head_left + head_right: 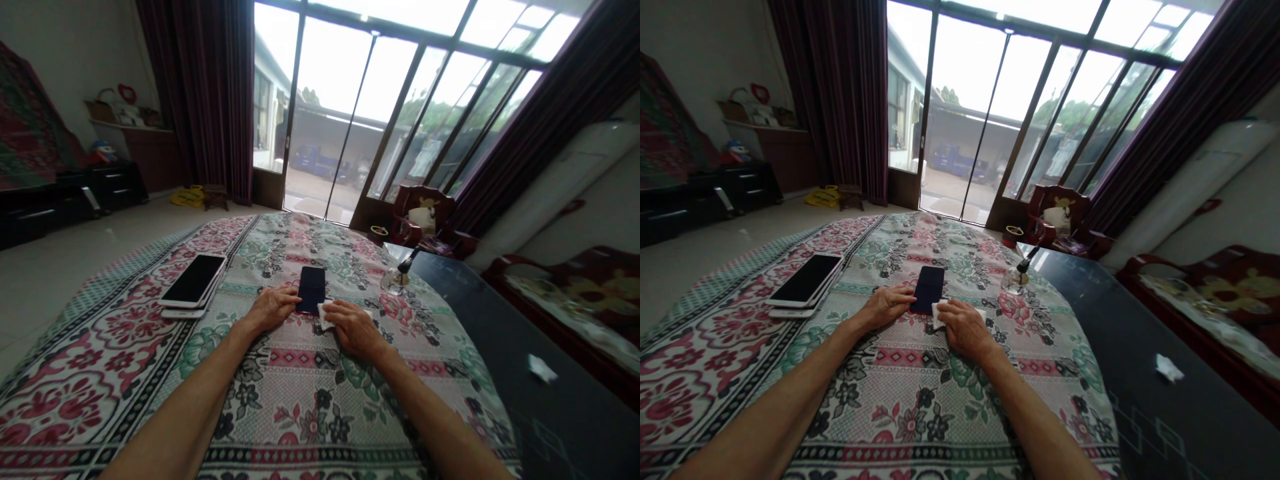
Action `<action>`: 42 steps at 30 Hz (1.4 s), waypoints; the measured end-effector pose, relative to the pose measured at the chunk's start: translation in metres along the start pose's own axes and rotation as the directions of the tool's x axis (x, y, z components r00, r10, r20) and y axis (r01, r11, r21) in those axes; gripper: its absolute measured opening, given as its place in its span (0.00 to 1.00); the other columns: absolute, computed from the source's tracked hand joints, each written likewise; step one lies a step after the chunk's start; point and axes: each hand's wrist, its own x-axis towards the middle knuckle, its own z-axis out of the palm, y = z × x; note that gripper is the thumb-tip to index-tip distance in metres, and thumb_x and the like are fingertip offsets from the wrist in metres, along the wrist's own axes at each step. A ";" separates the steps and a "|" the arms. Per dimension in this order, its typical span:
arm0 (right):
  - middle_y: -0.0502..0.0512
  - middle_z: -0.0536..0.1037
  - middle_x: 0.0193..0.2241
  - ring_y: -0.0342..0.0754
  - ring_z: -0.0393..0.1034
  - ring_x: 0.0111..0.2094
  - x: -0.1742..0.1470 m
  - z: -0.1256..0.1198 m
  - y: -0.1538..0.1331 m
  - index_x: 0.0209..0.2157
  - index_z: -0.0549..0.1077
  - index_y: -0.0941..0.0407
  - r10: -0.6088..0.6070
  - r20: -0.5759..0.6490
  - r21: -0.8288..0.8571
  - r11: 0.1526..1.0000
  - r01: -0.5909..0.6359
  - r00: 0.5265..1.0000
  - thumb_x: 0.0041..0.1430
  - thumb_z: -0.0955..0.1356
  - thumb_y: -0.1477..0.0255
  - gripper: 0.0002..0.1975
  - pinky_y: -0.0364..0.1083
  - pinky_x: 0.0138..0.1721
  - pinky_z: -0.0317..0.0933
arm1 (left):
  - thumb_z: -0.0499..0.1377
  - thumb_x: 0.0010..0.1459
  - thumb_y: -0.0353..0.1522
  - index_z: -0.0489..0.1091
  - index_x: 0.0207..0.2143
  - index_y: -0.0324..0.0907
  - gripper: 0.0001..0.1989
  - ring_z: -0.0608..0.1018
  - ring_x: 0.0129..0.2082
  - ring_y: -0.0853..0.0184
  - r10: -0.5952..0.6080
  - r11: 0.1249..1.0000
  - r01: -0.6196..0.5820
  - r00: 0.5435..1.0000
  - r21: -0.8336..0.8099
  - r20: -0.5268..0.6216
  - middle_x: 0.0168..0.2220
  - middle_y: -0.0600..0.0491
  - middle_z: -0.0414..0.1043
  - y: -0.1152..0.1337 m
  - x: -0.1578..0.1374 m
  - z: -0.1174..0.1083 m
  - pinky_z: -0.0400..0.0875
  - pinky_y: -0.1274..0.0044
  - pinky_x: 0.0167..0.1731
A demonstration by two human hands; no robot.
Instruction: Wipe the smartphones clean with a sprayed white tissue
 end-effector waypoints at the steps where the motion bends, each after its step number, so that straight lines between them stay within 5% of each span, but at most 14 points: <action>1: 0.52 0.75 0.50 0.49 0.64 0.53 -0.002 0.000 0.001 0.42 0.75 0.54 -0.001 -0.009 -0.005 1.000 0.001 1.000 0.53 0.61 0.82 0.18 0.52 0.54 0.59 | 0.56 0.58 0.30 0.77 0.42 0.50 0.13 0.73 0.50 0.64 -0.003 1.000 0.003 1.000 0.003 0.013 0.48 0.57 0.75 0.000 0.000 -0.001 0.67 0.73 0.50; 12: 0.57 0.74 0.51 0.51 0.64 0.54 0.022 0.015 -0.009 0.45 0.73 0.56 -0.032 -0.213 0.050 0.998 0.044 0.976 0.56 0.60 0.81 0.18 0.54 0.54 0.58 | 0.57 0.59 0.32 0.76 0.44 0.52 0.13 0.72 0.53 0.64 -0.034 0.999 0.034 0.999 -0.005 0.022 0.51 0.56 0.73 -0.004 0.000 0.001 0.66 0.70 0.53; 18: 0.56 0.73 0.51 0.51 0.61 0.54 0.030 0.020 -0.022 0.45 0.72 0.54 -0.116 -0.087 0.056 0.991 0.122 0.989 0.61 0.61 0.79 0.14 0.53 0.52 0.58 | 0.55 0.59 0.31 0.76 0.43 0.50 0.13 0.73 0.51 0.64 -0.010 1.000 0.010 1.000 -0.005 0.025 0.50 0.55 0.74 -0.002 0.000 -0.002 0.67 0.70 0.52; 23: 0.56 0.73 0.50 0.50 0.63 0.50 0.037 0.023 -0.026 0.42 0.73 0.55 -0.066 -0.008 0.065 0.996 0.067 0.998 0.60 0.63 0.80 0.12 0.51 0.51 0.59 | 0.56 0.57 0.28 0.76 0.43 0.49 0.14 0.74 0.51 0.63 -0.022 1.000 0.022 1.000 0.009 0.019 0.50 0.54 0.74 0.001 0.001 -0.004 0.67 0.71 0.52; 33: 0.55 0.77 0.45 0.48 0.68 0.46 0.017 0.015 0.009 0.36 0.75 0.55 0.054 -0.136 0.114 0.993 -0.039 0.989 0.56 0.60 0.84 0.15 0.51 0.52 0.61 | 0.57 0.56 0.30 0.76 0.43 0.50 0.14 0.74 0.52 0.64 -0.001 1.000 0.000 1.000 -0.020 -0.008 0.50 0.54 0.74 -0.005 0.002 0.001 0.67 0.69 0.53; 38: 0.56 0.75 0.47 0.49 0.66 0.50 0.021 0.019 0.008 0.43 0.74 0.56 0.016 -0.243 0.094 0.996 0.007 0.970 0.57 0.60 0.84 0.18 0.53 0.54 0.60 | 0.57 0.56 0.30 0.76 0.43 0.50 0.14 0.74 0.50 0.63 0.006 0.999 -0.006 1.000 -0.033 -0.018 0.50 0.54 0.75 -0.001 0.002 -0.001 0.67 0.69 0.52; 42: 0.55 0.73 0.51 0.50 0.62 0.54 0.027 0.024 0.001 0.46 0.73 0.54 0.012 -0.206 0.065 0.998 0.002 0.979 0.57 0.60 0.83 0.19 0.54 0.56 0.58 | 0.60 0.54 0.33 0.77 0.42 0.48 0.12 0.74 0.51 0.62 -0.025 0.999 0.024 0.999 -0.038 -0.043 0.49 0.52 0.75 0.004 0.000 -0.002 0.65 0.67 0.53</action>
